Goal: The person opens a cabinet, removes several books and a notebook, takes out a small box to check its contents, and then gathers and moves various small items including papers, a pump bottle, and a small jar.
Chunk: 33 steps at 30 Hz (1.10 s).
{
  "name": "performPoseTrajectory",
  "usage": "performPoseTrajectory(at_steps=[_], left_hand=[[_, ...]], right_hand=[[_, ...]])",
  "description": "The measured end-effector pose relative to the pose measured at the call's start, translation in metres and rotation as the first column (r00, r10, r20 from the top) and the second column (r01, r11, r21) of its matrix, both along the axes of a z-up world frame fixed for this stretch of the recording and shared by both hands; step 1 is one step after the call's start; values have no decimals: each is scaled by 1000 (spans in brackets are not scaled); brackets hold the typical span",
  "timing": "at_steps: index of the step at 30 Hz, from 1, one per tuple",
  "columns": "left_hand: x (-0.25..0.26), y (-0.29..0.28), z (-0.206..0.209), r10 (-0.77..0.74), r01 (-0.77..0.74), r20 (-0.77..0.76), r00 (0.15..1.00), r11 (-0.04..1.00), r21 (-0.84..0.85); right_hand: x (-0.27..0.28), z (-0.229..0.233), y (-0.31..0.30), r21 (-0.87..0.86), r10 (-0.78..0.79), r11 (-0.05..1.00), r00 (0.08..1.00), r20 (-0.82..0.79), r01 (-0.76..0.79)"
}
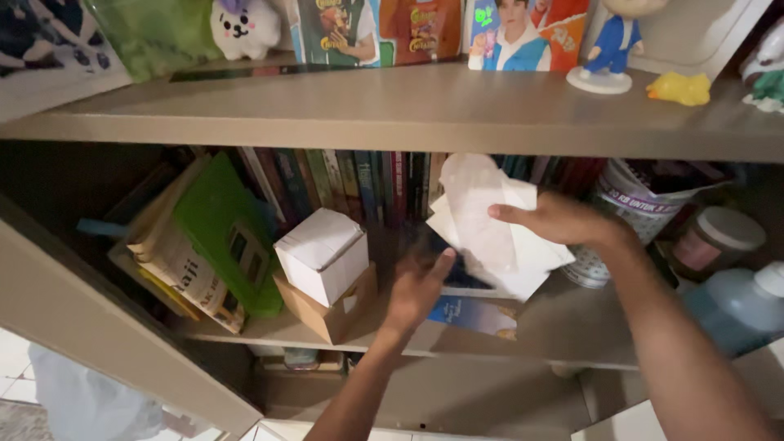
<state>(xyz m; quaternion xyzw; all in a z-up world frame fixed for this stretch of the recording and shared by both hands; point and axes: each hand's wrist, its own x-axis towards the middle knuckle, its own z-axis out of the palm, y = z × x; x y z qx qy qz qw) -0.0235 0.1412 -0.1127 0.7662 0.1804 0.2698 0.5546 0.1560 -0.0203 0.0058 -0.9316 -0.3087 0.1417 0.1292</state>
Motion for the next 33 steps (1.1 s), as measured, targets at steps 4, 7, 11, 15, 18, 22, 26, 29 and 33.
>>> performPoseTrajectory(at_steps=[4, 7, 11, 15, 18, 22, 26, 29, 33], left_hand=[[23, -8, -25, -208, 325, 276, 939, 803, -500], [38, -14, -41, -185, 320, 311, 932, 824, -468], [48, -9, -42, -33, 29, -13, 999, 969, -245], [48, 0, -42, -146, 147, 21, 989, 986, -84], [48, 10, -38, -347, 320, 357, 867, 938, 134], [30, 10, -27, -134, 135, 128, 983, 991, 1], [-41, -6, -18, -57, 72, -48, 997, 896, 438], [-73, -16, -19, -158, 31, 63, 985, 536, 844], [-91, -22, -36, -249, -37, 109, 962, 277, 960]], right_hand=[[14, -42, 15, 606, 267, 794, 863, -428, 56], [3, -70, 23, 578, 162, 760, 774, -612, 298], [-20, -86, 25, 563, 181, 661, 623, -761, 497], [-20, -102, 24, 541, 240, 655, 533, -811, 528], [-15, -118, 22, 549, 264, 647, 520, -812, 529], [-4, -126, 10, 512, 371, 482, 364, -854, 711], [7, -125, -9, 560, 358, 375, 442, -823, 739], [13, -130, -20, 519, 340, 446, 398, -852, 729], [10, -134, -23, 526, 350, 452, 399, -848, 720]])
